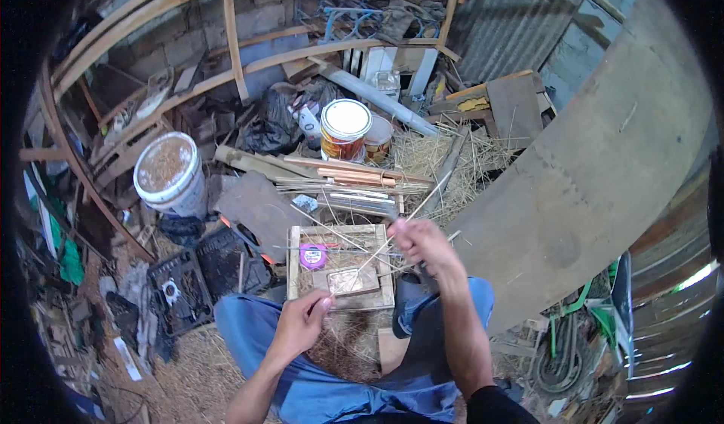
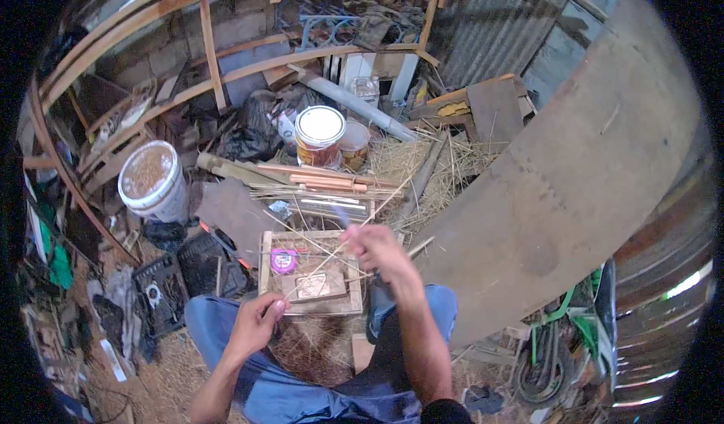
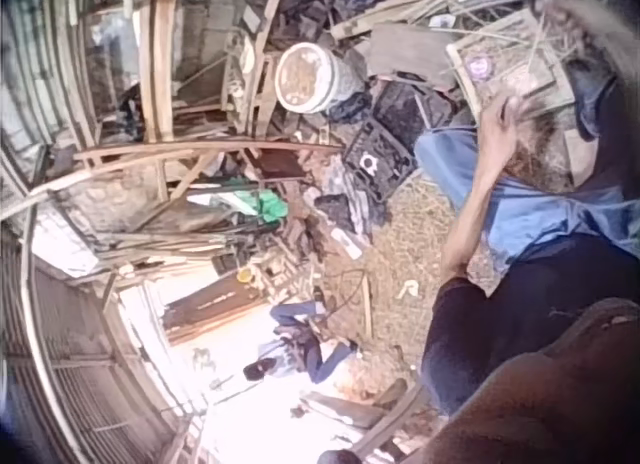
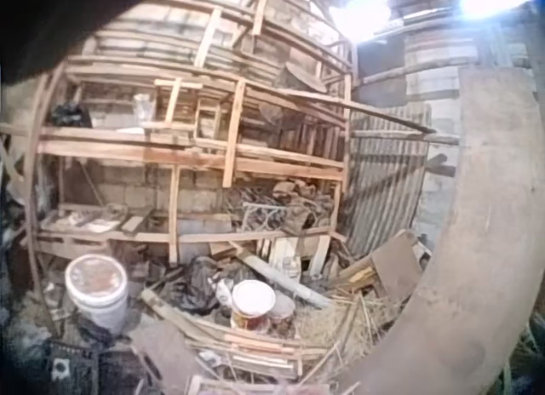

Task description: The person whittles bamboo sticks with a knife and ties them together using pink string to construct a frame on top of a wooden block.

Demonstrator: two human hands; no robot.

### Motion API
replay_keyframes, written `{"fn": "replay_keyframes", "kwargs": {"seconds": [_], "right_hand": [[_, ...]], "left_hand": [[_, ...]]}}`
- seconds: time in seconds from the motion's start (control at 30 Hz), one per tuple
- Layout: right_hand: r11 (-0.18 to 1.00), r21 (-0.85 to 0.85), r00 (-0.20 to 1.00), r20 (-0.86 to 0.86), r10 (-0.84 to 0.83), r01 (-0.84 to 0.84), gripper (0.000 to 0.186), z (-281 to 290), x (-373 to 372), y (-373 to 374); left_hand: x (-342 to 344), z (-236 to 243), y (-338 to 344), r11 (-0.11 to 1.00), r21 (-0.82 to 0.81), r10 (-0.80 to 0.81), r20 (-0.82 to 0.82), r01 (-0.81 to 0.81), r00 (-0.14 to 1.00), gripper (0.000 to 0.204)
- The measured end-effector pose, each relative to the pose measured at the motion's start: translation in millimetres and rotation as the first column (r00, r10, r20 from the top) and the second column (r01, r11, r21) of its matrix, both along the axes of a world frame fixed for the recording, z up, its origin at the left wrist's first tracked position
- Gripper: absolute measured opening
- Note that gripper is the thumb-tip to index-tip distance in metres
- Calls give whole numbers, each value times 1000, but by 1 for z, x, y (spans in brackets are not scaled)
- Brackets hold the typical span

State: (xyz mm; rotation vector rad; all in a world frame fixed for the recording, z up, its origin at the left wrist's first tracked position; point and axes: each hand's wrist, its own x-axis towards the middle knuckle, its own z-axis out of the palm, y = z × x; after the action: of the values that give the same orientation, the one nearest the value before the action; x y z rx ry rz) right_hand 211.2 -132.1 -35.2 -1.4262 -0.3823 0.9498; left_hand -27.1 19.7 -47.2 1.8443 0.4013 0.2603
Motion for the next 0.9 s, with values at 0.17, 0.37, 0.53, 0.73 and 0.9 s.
{"fn": "replay_keyframes", "kwargs": {"seconds": [0.17, 0.37, 0.53, 0.73, 0.9], "right_hand": [[990, 142, 998, -62, 10, -1, 35, 10, 4, -9], [944, 86, 934, 198, 297, -319, 49, 10, -69, 13], [860, 219, 887, 125, 445, -462, 40, 0, -73, 25], [935, 175, 951, 77, 300, -309, 45, 10, -24, -4], [972, 177, 984, 117, 136, -156, 48, 3, 7, -26]], "left_hand": [[-55, 1, 16, 1000, -2, 27, -149, -28, 988, 19], [-9, 5, -9, 996, -85, 17, -6, -17, 1000, 24], [8, 15, -25, 997, -46, 67, 59, -64, 996, 22], [-20, 18, -15, 965, -261, -36, -81, 14, 996, 22], [-38, 27, -13, 980, -187, -85, -116, 62, 990, 21]]}}
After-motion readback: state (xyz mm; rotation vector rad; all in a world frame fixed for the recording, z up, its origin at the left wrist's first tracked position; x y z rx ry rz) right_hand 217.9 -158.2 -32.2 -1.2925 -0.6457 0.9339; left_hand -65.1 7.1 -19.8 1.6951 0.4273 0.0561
